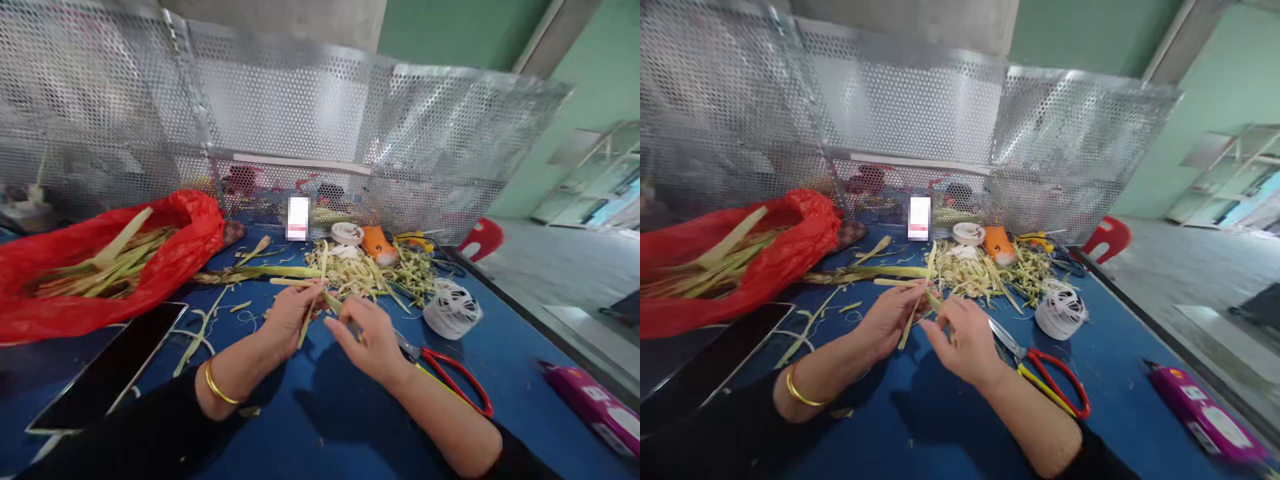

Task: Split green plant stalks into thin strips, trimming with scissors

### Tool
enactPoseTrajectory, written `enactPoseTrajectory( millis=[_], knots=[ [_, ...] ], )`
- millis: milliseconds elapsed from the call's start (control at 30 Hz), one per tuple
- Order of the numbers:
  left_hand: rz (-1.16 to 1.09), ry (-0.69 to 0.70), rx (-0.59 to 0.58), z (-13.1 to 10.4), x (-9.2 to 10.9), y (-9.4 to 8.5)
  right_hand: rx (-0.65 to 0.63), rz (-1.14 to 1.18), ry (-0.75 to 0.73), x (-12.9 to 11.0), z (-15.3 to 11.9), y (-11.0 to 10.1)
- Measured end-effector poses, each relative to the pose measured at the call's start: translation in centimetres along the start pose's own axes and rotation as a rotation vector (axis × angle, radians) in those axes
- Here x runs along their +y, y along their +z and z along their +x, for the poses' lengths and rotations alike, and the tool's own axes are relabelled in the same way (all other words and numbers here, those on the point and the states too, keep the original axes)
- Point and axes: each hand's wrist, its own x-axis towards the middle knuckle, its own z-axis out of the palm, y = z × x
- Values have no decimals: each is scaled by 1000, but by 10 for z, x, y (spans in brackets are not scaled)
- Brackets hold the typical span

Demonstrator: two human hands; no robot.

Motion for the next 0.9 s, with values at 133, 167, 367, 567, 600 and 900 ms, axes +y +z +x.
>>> enactPoseTrajectory(
  millis=[133, 167, 367, 567, 600, 900],
  knots=[
    [12, 45, 39, -1, 0, 1, 244, 106, 389, 19, 9, -6],
    [27, 59, 54, -1, 0, 1, 305, 127, 471, 23, 10, -7],
    [105, 140, 76, -4, -4, 4, 153, -76, 300, 24, 6, -4],
    [173, 119, -110, -7, -3, 7, -27, -156, 260, 21, 3, -4],
    [199, 107, -132, -5, -1, 5, 4, -189, 223, 23, 4, -8],
    [206, 2, -156, 13, 28, -19, -25, -549, -109, 27, 19, -46]
  ],
)
